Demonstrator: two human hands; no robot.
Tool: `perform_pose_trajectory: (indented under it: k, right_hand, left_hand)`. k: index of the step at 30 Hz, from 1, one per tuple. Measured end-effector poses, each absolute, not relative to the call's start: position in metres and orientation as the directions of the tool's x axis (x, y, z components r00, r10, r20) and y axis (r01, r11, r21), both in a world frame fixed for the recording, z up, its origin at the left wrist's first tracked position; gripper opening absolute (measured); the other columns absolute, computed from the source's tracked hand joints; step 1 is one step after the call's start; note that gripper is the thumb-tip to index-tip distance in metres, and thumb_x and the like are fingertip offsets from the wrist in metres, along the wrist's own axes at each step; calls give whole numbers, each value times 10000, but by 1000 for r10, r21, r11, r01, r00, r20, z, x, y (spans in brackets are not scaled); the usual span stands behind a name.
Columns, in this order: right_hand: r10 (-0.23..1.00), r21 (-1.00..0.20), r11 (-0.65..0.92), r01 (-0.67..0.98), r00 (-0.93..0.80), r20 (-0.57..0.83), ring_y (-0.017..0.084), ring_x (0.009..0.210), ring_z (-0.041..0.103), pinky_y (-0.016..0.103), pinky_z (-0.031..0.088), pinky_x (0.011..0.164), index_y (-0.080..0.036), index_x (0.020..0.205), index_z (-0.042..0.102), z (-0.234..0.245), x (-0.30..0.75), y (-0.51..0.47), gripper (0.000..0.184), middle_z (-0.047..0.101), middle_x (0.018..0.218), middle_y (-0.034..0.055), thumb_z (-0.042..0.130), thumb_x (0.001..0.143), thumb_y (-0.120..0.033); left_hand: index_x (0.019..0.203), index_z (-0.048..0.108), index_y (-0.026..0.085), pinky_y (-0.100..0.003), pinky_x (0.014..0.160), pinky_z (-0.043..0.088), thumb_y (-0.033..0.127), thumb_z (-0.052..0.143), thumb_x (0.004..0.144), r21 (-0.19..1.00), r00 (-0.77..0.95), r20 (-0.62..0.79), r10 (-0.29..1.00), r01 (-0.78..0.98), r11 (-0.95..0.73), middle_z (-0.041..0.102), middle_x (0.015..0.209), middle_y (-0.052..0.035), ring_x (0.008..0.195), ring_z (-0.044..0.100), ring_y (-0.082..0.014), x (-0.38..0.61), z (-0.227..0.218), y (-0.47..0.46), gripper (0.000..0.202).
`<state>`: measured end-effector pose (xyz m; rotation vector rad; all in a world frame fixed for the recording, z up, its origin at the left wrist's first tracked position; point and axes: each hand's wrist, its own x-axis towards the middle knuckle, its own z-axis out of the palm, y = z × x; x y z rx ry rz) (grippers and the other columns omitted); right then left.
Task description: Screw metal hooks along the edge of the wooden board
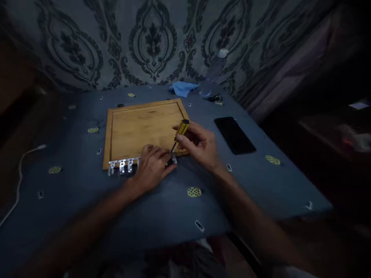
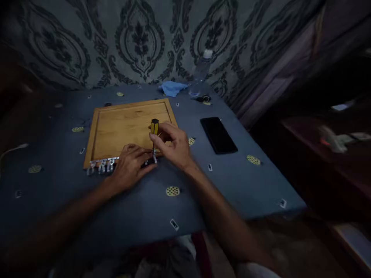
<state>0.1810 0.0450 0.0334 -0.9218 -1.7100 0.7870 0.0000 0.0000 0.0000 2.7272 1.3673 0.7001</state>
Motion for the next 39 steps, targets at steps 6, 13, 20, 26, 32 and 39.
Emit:
perform_pose_trajectory:
  k: [6, 13, 20, 26, 32, 39]
  right_hand:
    - [865, -843, 501, 195, -149, 479, 115, 573, 575, 262, 461, 504, -208, 769, 596, 28, 177, 46, 362, 568, 734, -12, 747, 859, -525]
    - [782, -746, 613, 261, -70, 619, 104, 565, 551, 256, 450, 514, -222, 737, 555, 20, 170, 40, 293, 522, 688, -42, 748, 885, -386]
    - [789, -795, 574, 197, 128, 601, 90, 476, 575, 247, 450, 472, -235, 850, 548, 21, 170, 37, 224, 583, 666, -67, 676, 936, -398]
    - [828, -805, 532, 262, 39, 560, 95, 496, 571, 256, 445, 499, -235, 786, 489, 21, 171, 40, 281, 550, 653, -63, 668, 926, -400]
    - [830, -773, 518, 366, 4, 557, 119, 580, 546, 259, 422, 526, -242, 777, 468, 18, 172, 40, 289, 530, 655, -43, 645, 930, -411]
    - [830, -778, 524, 347, -4, 557, 122, 594, 543, 262, 425, 537, -241, 775, 473, 19, 172, 41, 281, 526, 659, -41, 643, 932, -400]
  left_hand:
    - [1104, 733, 170, -476, 976, 432, 374, 685, 962, 209, 514, 371, 773, 765, -609, 769, 1141, -81, 1032, 677, -262, 0, -2, 0, 254]
    - [1097, 732, 174, -461, 971, 428, 381, 660, 977, 201, 519, 372, 770, 764, -613, 765, 1127, -80, 1032, 660, -257, 0, -2, 0, 250]
    - [1091, 729, 161, -464, 973, 432, 380, 676, 967, 195, 522, 373, 767, 764, -615, 769, 1119, -78, 1023, 667, -257, 0, -2, 0, 258]
    - [1094, 729, 159, -461, 978, 432, 395, 665, 974, 192, 517, 375, 769, 769, -610, 771, 1139, -84, 1044, 669, -260, 0, -2, 0, 273]
    - [1094, 736, 157, -469, 984, 430, 384, 680, 963, 192, 523, 366, 770, 767, -612, 772, 1137, -84, 1037, 670, -263, 0, -2, 0, 268]
    - [1093, 739, 178, -466, 996, 421, 392, 636, 991, 201, 523, 346, 779, 769, -607, 768, 1138, -80, 1045, 664, -257, 0, -1, 0, 258]
